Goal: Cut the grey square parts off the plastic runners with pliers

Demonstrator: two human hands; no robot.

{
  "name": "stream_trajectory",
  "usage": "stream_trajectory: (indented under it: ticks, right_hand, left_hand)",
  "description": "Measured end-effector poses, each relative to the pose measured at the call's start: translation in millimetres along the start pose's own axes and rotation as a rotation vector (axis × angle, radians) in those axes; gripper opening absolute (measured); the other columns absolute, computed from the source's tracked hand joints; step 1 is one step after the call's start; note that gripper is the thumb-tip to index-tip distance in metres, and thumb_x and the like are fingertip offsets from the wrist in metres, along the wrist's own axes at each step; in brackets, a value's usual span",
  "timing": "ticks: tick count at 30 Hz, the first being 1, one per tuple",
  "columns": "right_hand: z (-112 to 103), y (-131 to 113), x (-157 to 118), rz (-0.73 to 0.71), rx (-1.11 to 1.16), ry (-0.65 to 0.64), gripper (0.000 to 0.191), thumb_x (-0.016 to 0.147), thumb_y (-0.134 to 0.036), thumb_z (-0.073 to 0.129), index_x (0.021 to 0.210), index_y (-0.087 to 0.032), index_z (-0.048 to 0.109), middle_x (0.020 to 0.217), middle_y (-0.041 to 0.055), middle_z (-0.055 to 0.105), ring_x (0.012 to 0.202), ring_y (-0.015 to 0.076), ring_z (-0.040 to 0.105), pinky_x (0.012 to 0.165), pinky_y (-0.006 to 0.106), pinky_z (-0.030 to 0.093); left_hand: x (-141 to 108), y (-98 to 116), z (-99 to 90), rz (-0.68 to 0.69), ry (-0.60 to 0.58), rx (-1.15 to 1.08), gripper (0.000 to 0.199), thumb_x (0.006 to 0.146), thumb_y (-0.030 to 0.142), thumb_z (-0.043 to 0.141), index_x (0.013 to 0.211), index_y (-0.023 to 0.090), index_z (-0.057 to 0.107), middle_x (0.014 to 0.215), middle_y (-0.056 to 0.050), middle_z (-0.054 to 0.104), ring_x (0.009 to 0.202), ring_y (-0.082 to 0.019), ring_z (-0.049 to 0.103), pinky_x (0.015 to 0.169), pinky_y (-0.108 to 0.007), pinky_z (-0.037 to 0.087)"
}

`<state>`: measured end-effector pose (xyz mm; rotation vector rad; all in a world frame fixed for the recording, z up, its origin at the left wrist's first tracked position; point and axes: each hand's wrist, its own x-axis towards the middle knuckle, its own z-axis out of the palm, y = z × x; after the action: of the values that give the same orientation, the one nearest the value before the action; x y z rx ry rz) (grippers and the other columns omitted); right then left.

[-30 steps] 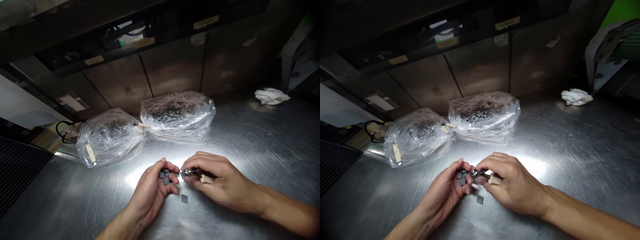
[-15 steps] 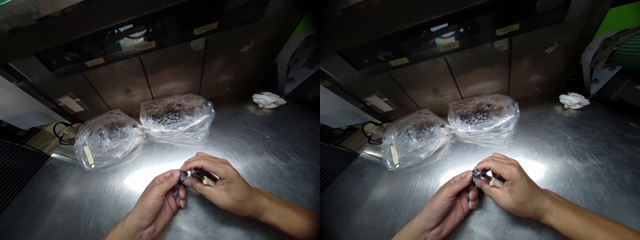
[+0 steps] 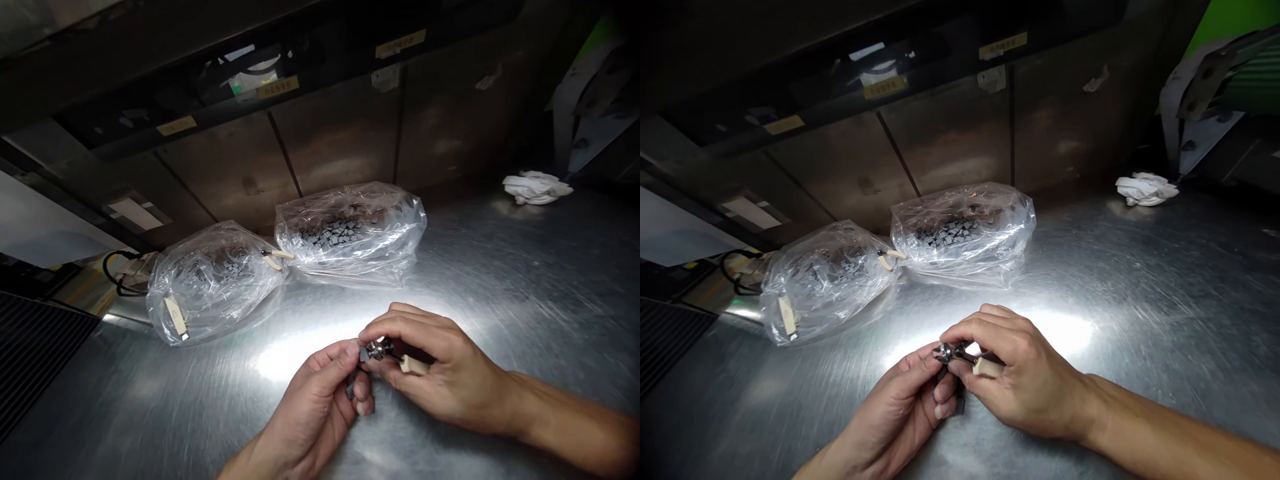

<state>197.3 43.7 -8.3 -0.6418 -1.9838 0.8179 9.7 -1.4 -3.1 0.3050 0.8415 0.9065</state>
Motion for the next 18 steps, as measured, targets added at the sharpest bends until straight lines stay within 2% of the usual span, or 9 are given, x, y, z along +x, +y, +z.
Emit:
stream_trajectory:
  ticks: [7,13,18]
  right_hand:
    - [-0.6,-0.7,-2.0,-0.066,-0.108,0.025,0.035,0.091,-0.008,0.066,0.123,-0.021,0.061,0.091,0.0016,0.071,0.079,0.0161,0.063,0.072,0.029,0.052]
    - [-0.1,0.3,-4.2,-0.079,-0.124,0.011,0.049,0.086,-0.001,0.064,0.131,-0.019,0.057,0.095,0.0025,0.072,0.078,0.0164,0.06,0.073,0.031,0.051]
    - [-3.3,-3.2,0.2,-0.065,-0.073,0.012,0.043,0.089,-0.006,0.067,0.128,-0.021,0.059,0.094,0.0015,0.073,0.078,0.0156,0.062,0.072,0.03,0.053]
  left_hand:
    - [0.6,-0.4,1.5,0.03,0.065,0.123,0.023,0.083,0.032,0.085,0.081,0.011,0.076,0.061,0.0,0.057,0.055,-0.008,0.045,0.053,-0.02,0.039]
    - [0.1,0.7,-0.5,0.008,0.02,0.01,0.018,0.087,0.029,0.08,0.088,0.011,0.078,0.062,-0.001,0.057,0.056,-0.009,0.048,0.055,-0.02,0.042]
    - [-1.1,2.0,-1.3,-0.011,-0.026,-0.014,0.014,0.085,0.023,0.083,0.088,0.01,0.08,0.061,0.001,0.056,0.056,-0.007,0.049,0.056,-0.018,0.043]
